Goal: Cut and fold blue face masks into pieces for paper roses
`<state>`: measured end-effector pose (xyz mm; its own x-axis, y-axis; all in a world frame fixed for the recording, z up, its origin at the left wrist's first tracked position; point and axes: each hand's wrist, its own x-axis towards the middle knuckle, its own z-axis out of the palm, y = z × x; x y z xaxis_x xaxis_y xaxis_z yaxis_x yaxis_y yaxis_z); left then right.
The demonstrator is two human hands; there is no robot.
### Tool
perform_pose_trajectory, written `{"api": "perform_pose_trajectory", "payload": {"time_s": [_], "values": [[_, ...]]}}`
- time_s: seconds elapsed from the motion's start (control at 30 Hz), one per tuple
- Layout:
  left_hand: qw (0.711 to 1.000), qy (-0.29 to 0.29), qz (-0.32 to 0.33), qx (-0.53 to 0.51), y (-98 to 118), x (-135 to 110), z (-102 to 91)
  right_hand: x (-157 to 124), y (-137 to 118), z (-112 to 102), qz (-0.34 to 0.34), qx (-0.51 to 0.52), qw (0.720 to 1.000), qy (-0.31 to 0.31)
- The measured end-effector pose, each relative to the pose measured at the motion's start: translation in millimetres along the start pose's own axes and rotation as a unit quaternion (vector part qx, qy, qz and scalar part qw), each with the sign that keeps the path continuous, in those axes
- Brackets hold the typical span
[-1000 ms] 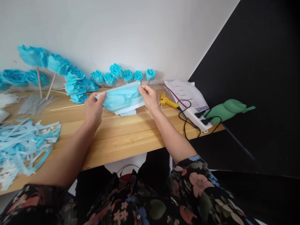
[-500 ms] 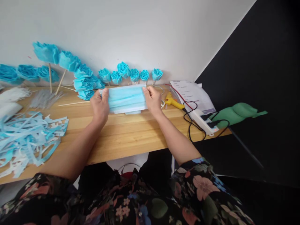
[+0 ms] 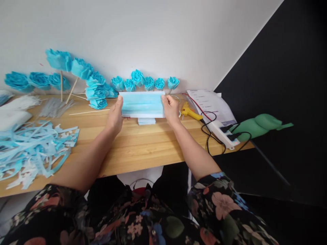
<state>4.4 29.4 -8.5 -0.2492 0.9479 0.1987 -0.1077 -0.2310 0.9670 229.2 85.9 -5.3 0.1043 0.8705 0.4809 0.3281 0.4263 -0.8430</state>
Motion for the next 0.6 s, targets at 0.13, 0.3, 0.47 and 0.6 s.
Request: {"api": "perform_pose_trajectory", "payload": {"time_s": [0.13, 0.3, 0.47, 0.6], "values": [[0.999, -0.029, -0.021, 0.007, 3, -2, 1.8, 0, 2, 0, 0.021, 0.034, 0.999, 0.016], [0.998, 0.016, -0.024, 0.052, 2, -2, 0.1, -1, -6, 0, 0.094, 0.197, 0.976, -0.029], [0.999, 0.050, 0.007, 0.001, 1, -1, 0.3, -3, -11, 1, 0.175, 0.319, 0.920, -0.149], [0.999, 0.038, -0.006, -0.013, 1, -2, 1.3, -4, -8, 2, 0.195, 0.332, 0.911, -0.151]]}}
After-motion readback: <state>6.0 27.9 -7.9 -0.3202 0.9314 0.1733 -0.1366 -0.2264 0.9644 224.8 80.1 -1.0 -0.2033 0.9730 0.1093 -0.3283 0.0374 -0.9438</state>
